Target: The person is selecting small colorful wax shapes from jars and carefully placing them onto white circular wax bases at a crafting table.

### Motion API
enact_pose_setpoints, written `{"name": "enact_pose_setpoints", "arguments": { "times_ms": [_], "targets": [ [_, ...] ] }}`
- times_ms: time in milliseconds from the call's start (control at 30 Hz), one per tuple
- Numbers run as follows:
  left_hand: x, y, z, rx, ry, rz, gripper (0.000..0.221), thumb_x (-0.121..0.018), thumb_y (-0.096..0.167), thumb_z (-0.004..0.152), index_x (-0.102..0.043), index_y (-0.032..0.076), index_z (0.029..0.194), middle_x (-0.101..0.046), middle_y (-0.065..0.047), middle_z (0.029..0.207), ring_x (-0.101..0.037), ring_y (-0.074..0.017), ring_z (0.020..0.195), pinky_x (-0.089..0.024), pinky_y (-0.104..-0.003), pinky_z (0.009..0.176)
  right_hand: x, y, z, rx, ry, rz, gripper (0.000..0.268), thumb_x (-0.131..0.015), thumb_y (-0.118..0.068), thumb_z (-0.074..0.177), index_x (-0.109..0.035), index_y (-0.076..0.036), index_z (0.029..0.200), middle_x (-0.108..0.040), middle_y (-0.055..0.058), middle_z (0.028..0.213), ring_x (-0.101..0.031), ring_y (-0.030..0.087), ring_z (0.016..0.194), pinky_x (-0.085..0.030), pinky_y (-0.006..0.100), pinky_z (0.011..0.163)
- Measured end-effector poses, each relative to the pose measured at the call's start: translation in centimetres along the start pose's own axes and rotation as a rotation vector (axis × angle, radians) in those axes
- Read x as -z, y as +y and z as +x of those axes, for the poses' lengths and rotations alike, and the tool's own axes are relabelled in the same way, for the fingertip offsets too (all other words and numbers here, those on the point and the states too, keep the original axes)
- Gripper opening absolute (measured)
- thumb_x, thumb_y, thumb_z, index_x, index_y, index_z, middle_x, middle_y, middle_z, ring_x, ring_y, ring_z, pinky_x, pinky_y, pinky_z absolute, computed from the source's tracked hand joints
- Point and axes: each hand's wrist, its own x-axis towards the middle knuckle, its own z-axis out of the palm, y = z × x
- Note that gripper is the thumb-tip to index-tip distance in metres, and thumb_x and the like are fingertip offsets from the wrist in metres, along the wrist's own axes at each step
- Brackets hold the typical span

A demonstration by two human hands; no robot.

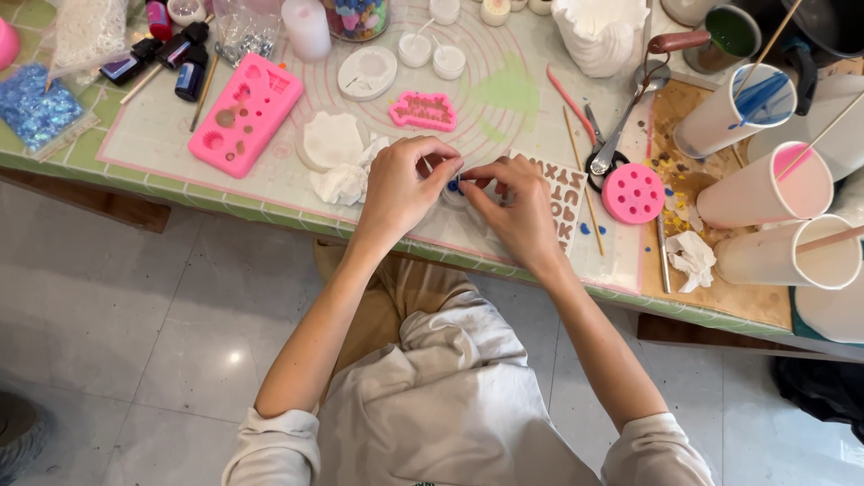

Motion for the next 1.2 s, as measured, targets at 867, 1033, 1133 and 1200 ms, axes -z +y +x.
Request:
{"name": "enact_pose_setpoints", "arguments": {
  "times_ms": [867, 1033, 1133, 1200],
  "targets": [
    [1.2, 0.0, 0.6, 0.061, -0.12, -0.007, 0.015, -0.076, 0.021, 0.088, -0.078, 0.006, 0.092, -0.076, -0.003, 0.083, -0.063, -0.0147, 0.064, -0.049, -0.03, 0.061, -0.6, 0.3, 0.3, -0.028, -0.02, 0.016, 0.014, -0.082, -0.012, 0.085, -0.08, -0.006, 0.097, -0.064, 0.005, 0.076, -0.049, 0.019, 0.075, -0.041, 0.034, 0.07],
    [1.6, 0.2, 0.7, -0.038, -0.098, 0.277, 0.02, -0.081, 0.027, 0.083, -0.079, 0.008, 0.08, -0.072, -0.003, 0.08, -0.06, -0.0198, 0.078, -0.037, -0.04, 0.087, -0.7, 0.3, 0.3, -0.022, -0.026, 0.002, 0.013, -0.083, -0.012, 0.085, -0.08, -0.005, 0.096, -0.064, 0.005, 0.075, -0.048, 0.018, 0.075, -0.04, 0.034, 0.072],
    [1.9, -0.1, 1.0, 0.027, -0.207, 0.305, 0.018, -0.078, 0.031, 0.086, -0.079, 0.013, 0.083, -0.069, -0.002, 0.084, -0.057, -0.0192, 0.089, -0.03, -0.041, 0.094, -0.6, 0.3, 0.3, -0.023, -0.031, 0.007, 0.013, -0.082, -0.012, 0.085, -0.08, -0.005, 0.096, -0.064, 0.004, 0.076, -0.048, 0.018, 0.075, -0.04, 0.033, 0.072],
    [2.1, -0.3, 1.6, 0.034, -0.304, 0.309, 0.016, -0.077, 0.028, 0.084, -0.08, 0.013, 0.086, -0.071, 0.0, 0.088, -0.057, -0.021, 0.095, -0.028, -0.045, 0.093, -0.6, 0.3, 0.4, -0.019, -0.037, 0.004, 0.013, -0.082, -0.013, 0.085, -0.08, -0.006, 0.096, -0.065, 0.003, 0.076, -0.048, 0.017, 0.075, -0.04, 0.033, 0.073]
  ]
}}
